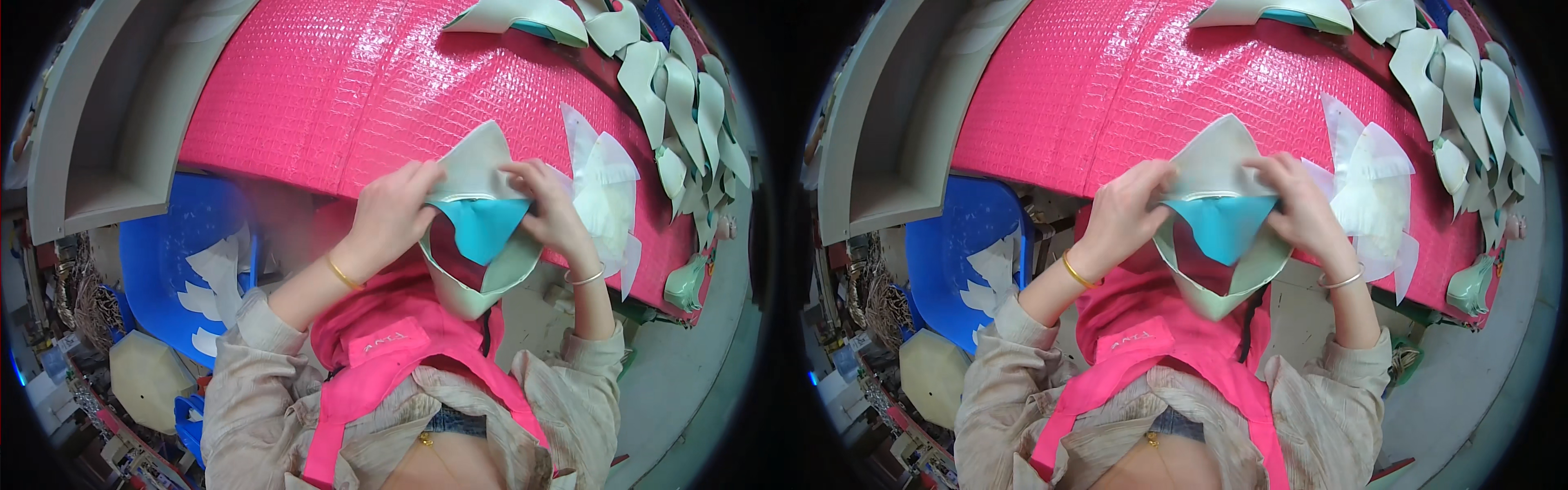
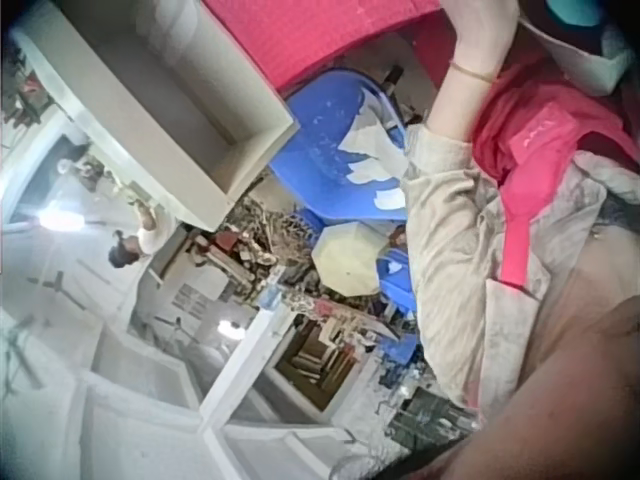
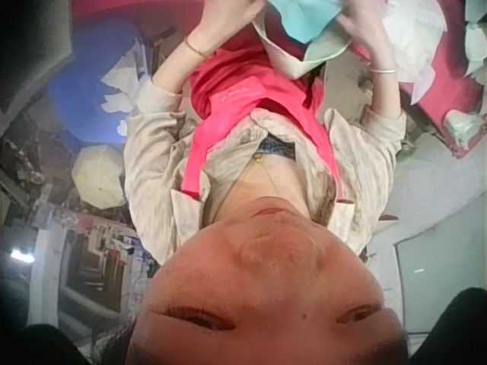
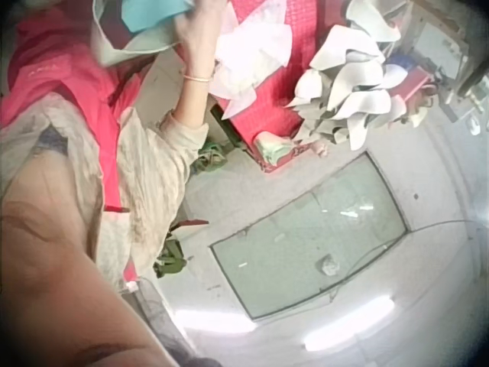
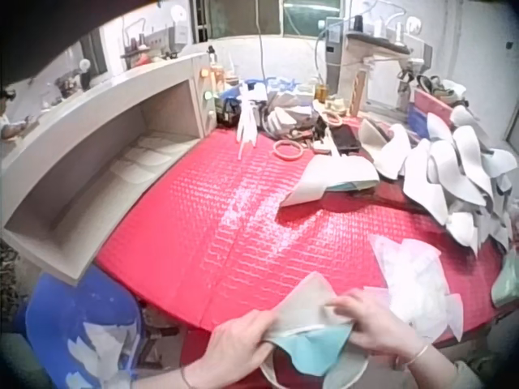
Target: The person assembles shoe parts by hand, pressing a light green insole into a white shoe upper and smoothing the edges. They repeat this process with multiple units, then handle white paper cutouts, placing them into a blue bin. The person works at a pink textured table in a workshop setting.
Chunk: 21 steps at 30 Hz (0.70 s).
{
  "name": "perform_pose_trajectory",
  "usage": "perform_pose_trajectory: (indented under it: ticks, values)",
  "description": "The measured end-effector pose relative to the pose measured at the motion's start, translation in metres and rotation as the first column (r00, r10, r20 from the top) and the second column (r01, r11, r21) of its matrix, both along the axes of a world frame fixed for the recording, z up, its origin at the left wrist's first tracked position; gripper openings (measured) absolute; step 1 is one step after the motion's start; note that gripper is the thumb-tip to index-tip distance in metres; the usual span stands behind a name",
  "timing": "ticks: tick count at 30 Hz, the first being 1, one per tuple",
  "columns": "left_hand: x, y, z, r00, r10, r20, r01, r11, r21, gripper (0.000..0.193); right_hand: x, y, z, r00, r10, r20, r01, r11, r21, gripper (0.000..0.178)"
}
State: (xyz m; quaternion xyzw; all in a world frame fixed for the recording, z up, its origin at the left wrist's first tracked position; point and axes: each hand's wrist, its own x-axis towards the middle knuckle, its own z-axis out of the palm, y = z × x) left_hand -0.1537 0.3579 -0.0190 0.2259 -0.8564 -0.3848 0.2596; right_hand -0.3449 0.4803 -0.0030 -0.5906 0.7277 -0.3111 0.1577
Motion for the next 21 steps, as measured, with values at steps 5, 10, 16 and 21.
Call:
perform_pose_trajectory:
  ticks: [5,10,16,21]
  values:
    - [-0.021,-0.034,0.0,0.961,0.246,-0.126,-0.223,0.96,0.171,0.023,-0.01,-0.046,0.009,0.903,0.001,0.429,-0.056,0.992,0.117,0.019]
    - [0.011,0.001,0.043,0.901,-0.425,-0.088,0.343,0.821,-0.457,0.028,-0.015,-0.066,0.003,0.961,0.098,0.26,-0.088,0.995,-0.052,0.026]
    - [0.044,0.001,0.012,0.839,-0.496,-0.224,0.545,0.772,0.329,0.03,-0.04,-0.095,0.014,0.669,-0.139,0.73,-0.017,0.979,0.202,0.017]
    - [0.034,0.041,-0.009,0.978,-0.14,-0.156,0.163,0.975,0.152,0.016,-0.04,-0.093,0.011,0.947,0.201,0.251,-0.228,0.97,0.083,0.035]
